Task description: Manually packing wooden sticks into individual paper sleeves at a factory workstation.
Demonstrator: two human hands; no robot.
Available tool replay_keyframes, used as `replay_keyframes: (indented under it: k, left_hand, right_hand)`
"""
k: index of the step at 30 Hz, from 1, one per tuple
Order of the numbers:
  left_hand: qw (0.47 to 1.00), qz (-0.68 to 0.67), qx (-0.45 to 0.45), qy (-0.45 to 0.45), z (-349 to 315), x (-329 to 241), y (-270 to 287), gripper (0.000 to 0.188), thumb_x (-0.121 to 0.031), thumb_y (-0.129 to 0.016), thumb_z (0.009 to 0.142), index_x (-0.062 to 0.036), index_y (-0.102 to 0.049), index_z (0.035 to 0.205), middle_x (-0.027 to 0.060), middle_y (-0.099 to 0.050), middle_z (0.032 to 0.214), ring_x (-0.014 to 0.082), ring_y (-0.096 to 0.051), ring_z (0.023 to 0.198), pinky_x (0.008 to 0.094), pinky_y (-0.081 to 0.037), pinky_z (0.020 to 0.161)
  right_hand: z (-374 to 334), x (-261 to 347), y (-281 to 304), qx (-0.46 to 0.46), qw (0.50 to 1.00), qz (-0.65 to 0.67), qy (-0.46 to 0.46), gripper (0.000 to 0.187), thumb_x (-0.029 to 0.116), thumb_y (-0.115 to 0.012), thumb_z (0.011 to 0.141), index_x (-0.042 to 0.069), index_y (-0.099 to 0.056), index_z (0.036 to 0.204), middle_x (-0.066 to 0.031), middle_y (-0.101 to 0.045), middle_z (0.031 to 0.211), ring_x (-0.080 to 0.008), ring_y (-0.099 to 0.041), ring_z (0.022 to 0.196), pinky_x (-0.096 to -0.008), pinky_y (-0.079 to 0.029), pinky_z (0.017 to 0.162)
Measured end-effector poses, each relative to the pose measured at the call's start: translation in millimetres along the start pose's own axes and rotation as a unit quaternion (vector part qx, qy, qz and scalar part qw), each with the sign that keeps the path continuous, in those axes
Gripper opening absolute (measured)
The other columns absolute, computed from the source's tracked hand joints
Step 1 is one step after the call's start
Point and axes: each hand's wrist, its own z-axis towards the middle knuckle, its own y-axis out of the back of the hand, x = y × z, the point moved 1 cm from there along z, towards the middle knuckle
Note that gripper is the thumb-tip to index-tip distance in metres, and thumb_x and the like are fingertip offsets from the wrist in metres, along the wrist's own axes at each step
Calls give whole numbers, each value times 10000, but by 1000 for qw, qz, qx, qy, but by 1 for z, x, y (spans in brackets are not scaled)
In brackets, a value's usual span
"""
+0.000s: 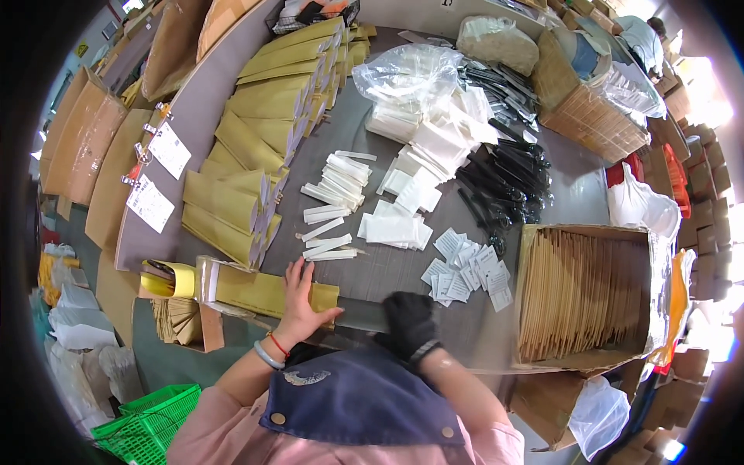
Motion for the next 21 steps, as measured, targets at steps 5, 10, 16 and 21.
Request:
replay_keyframes:
  k: [5, 10, 16, 21]
  left_hand:
    - [994, -12, -30, -102, 29, 5, 7, 595, -219, -818, 695, -32, -588, 1211, 168, -503, 1271, 381, -468, 1179, 465, -367, 1023]
    - [994, 91, -19, -54, 82, 18, 6, 175, -141, -739, 741, -76, -684, 894, 64, -635, 950, 290, -575, 933, 426, -436, 790]
    - [992, 76, 33, -92, 108, 19, 16, 54, -114, -696, 761, -69, -700, 732, 112, -653, 758, 312, -627, 749, 414, -494, 675]
    - [992, 52, 113, -37, 130, 17, 15, 78, -130, -659, 770, -85, -706, 728, 141, -676, 751, 343, -661, 745, 451, -531, 678]
  right_hand:
    - [19, 10, -4, -107, 990, 17, 95, 627, 448, -782, 665, 111, -589, 1157, -97, -580, 1098, -294, -553, 1026, -452, -394, 902]
    - [-37, -70, 43, -292, 949, 11, -121, 398, 192, -796, 701, 72, -623, 1039, -116, -618, 1027, -320, -589, 984, -414, -466, 858]
    - [-181, -229, 55, -427, 795, -95, -421, 289, 190, -689, 834, 4, -630, 1048, -143, -636, 1022, -296, -612, 941, -369, -487, 856]
    - [-199, -258, 60, -225, 821, -162, -499, 295, 227, -587, 795, -2, -657, 967, -222, -648, 964, -398, -598, 978, -449, -485, 851]
